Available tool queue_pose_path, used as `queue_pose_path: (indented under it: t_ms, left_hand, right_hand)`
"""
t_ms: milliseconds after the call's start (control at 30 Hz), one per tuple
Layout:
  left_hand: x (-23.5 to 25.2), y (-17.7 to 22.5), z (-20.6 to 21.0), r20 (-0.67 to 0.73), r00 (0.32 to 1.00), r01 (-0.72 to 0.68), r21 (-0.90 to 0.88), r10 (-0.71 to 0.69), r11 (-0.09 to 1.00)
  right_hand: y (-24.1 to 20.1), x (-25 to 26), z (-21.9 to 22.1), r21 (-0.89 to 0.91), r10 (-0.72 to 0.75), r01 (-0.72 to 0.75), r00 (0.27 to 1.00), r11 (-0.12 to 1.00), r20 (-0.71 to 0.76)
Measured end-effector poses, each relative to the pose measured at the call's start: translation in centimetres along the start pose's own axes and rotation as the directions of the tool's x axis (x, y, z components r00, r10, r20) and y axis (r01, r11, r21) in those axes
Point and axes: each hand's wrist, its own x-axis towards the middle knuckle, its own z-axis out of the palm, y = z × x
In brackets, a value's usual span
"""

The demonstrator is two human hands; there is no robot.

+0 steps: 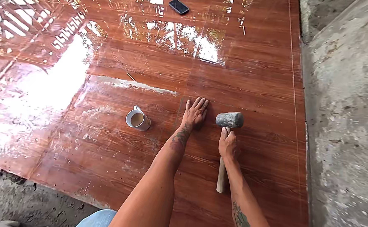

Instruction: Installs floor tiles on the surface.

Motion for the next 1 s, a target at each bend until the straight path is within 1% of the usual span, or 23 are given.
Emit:
queue_pose_path:
  t_ms: [200,233,267,300,333,400,467,533,567,633,700,800,833,900,967,1000]
  left_hand:
    - [0.2,0.1,-0.2,-0.004,1.0,0.006,0.022,-0.006,1.0]
    - [0.0,0.2,0.1,-0.027,0.999,0.04,0.017,-0.04,0.999]
    - [-0.6,0.5,0.2,-0.063,0.992,0.107,0.004,-0.106,0.994]
    - [-1.7,1.4,0.2,-0.11,0.973,0.202,-0.024,-0.203,0.979]
    - [-3.3,2.5,0.2,-0.167,0.935,0.308,-0.056,-0.313,0.95]
    - [-7.3,5.2,0.7,-0.226,0.821,0.519,-0.091,-0.525,0.85]
    - [-13.1,8.3,0.7,-0.215,0.702,0.675,-0.099,-0.678,0.731]
    - [-18.5,10.7,0.0,-0.169,0.614,0.771,-0.08,-0.771,0.631]
    - [-20.6,11.5,-0.3,-0.149,0.589,0.798,-0.051,-0.794,0.601]
    - [-23.3,12.1,-0.5,-0.128,0.584,0.809,0.009,-0.802,0.588]
    - [-23.8,11.9,-0.3,-0.129,0.591,0.805,0.035,-0.796,0.592]
    - [-24.1,11.9,0.3,-0.117,0.581,0.813,0.038,-0.806,0.581]
    - [-24.4,12.1,0.5,-0.139,0.579,0.813,0.026,-0.803,0.582]
    - [-24.4,12.3,0.1,-0.241,0.574,0.803,-0.022,-0.783,0.595]
    - [-24.2,12.4,-0.5,-0.338,0.549,0.807,-0.022,-0.764,0.59]
    - [-24.2,12.4,-0.6,-0.355,0.535,0.818,-0.01,-0.766,0.575]
  right_hand:
    - [0.1,0.4,0.5,-0.06,-0.005,0.006,1.0,0.998,0.018]
    - [0.1,0.3,0.6,-0.068,0.002,-0.001,1.0,0.998,0.021]
    - [0.0,0.2,0.7,-0.072,0.007,-0.005,1.0,0.997,0.019]
    - [0.0,0.0,0.7,-0.072,0.0,0.001,1.0,0.997,0.009]
    - [-0.2,-0.2,0.6,-0.064,-0.017,0.017,1.0,0.998,0.0]
    - [-0.3,-0.3,0.5,-0.034,-0.055,0.055,0.998,0.998,0.0]
    - [-0.1,-0.4,0.6,-0.023,-0.068,0.068,0.998,0.997,0.015]
    - [0.3,-0.2,0.9,-0.017,-0.072,0.072,0.997,0.997,-0.004]
    - [0.3,-0.1,1.0,-0.013,-0.07,0.07,0.997,0.997,-0.01]
    - [0.2,-0.2,0.9,-0.015,-0.063,0.063,0.998,0.998,-0.01]
    - [0.1,-0.2,0.9,-0.016,-0.063,0.062,0.998,0.998,-0.017]
    - [0.6,-0.2,1.1,-0.004,-0.07,0.07,0.997,0.998,-0.019]
    - [1.0,-0.3,1.1,0.0,-0.078,0.078,0.997,0.997,-0.016]
    - [1.2,-0.2,0.4,0.028,-0.115,0.116,0.993,0.993,-0.015]
    - [0.7,-0.2,-0.3,0.089,-0.152,0.151,0.988,0.984,0.001]
    - [0.6,-0.3,-0.3,0.112,-0.164,0.162,0.986,0.98,0.005]
